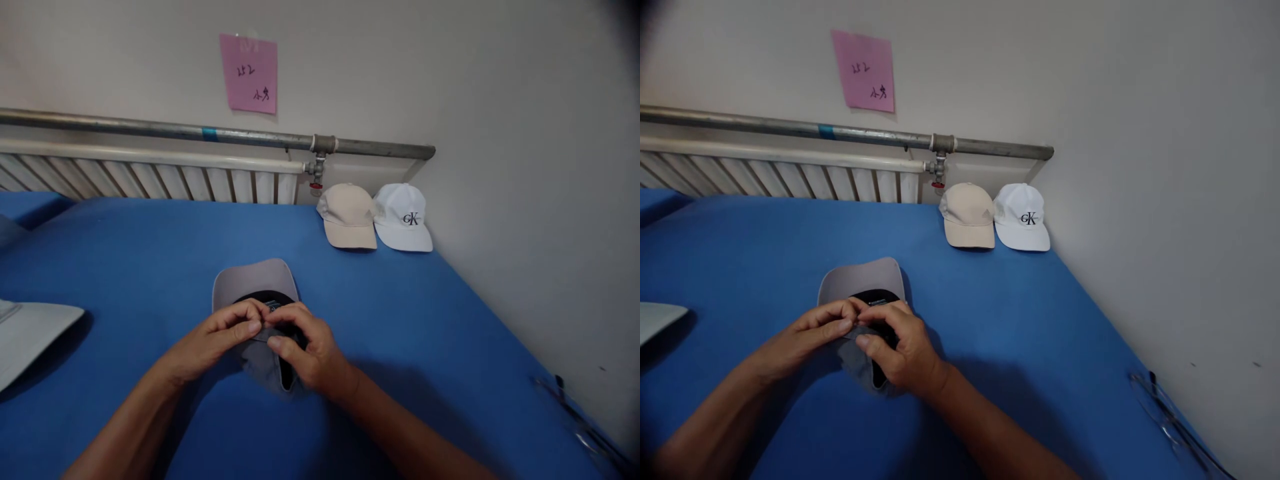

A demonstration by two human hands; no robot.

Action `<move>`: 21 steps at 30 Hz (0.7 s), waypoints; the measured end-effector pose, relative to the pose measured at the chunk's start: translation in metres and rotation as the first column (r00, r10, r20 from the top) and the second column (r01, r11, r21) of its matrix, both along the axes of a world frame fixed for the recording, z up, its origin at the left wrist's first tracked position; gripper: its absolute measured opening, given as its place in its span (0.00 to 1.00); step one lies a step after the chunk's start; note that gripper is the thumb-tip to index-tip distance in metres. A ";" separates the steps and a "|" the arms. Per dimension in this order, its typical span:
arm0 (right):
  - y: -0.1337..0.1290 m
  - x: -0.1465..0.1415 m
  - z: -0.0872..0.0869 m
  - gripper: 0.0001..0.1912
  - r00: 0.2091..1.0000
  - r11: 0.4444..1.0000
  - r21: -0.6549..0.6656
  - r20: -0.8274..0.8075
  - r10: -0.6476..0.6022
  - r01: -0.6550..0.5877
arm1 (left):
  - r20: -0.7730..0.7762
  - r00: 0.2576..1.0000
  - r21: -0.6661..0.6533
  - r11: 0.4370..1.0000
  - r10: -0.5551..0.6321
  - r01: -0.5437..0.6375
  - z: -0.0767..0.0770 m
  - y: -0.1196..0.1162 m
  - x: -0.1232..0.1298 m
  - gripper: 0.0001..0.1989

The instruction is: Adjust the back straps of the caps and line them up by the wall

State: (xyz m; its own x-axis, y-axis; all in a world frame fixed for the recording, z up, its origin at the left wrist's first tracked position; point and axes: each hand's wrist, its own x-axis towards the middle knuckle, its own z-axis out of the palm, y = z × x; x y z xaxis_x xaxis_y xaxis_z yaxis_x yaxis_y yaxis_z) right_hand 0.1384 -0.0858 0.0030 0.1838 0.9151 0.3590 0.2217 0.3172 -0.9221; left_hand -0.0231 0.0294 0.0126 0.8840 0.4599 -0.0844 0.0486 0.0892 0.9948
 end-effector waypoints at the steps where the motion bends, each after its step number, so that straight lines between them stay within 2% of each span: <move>1: 0.000 -0.001 0.001 0.10 0.998 1.000 -0.024 -0.057 0.016 -0.018 | 0.004 1.000 0.011 1.000 -0.005 0.005 0.000 0.000 0.000 0.12; 6: 0.004 0.002 0.004 0.07 0.927 0.981 -0.168 -0.373 0.022 -0.091 | -0.057 0.997 0.035 0.998 -0.045 0.047 0.006 -0.002 -0.002 0.08; 10: 0.007 0.014 0.000 0.10 0.831 0.962 -0.226 -0.557 0.000 -0.152 | -0.181 0.970 0.104 0.977 -0.164 0.185 0.010 -0.006 -0.001 0.14; 12: 0.006 0.019 -0.004 0.10 0.820 0.958 -0.242 -0.572 -0.012 -0.155 | -0.214 0.959 0.128 0.969 -0.183 0.213 0.009 -0.007 0.001 0.12; 16: 0.000 0.023 -0.007 0.07 0.825 0.943 -0.295 -0.563 -0.044 -0.151 | -0.182 0.972 0.065 0.984 -0.152 0.166 0.005 -0.007 0.002 0.08; 21: -0.004 0.022 -0.003 0.07 0.830 0.921 -0.321 -0.558 0.002 -0.219 | -0.174 0.976 0.016 0.991 -0.131 0.136 0.006 -0.006 0.000 0.06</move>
State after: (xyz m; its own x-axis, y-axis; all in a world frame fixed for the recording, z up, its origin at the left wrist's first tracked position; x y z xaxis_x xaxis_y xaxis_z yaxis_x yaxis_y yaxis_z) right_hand 0.1605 -0.0895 -0.0002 0.1366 0.9831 -0.1222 -0.3590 -0.0659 -0.9310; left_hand -0.0236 0.0238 0.0182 0.9108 0.3430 -0.2296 0.2292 0.0425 0.9725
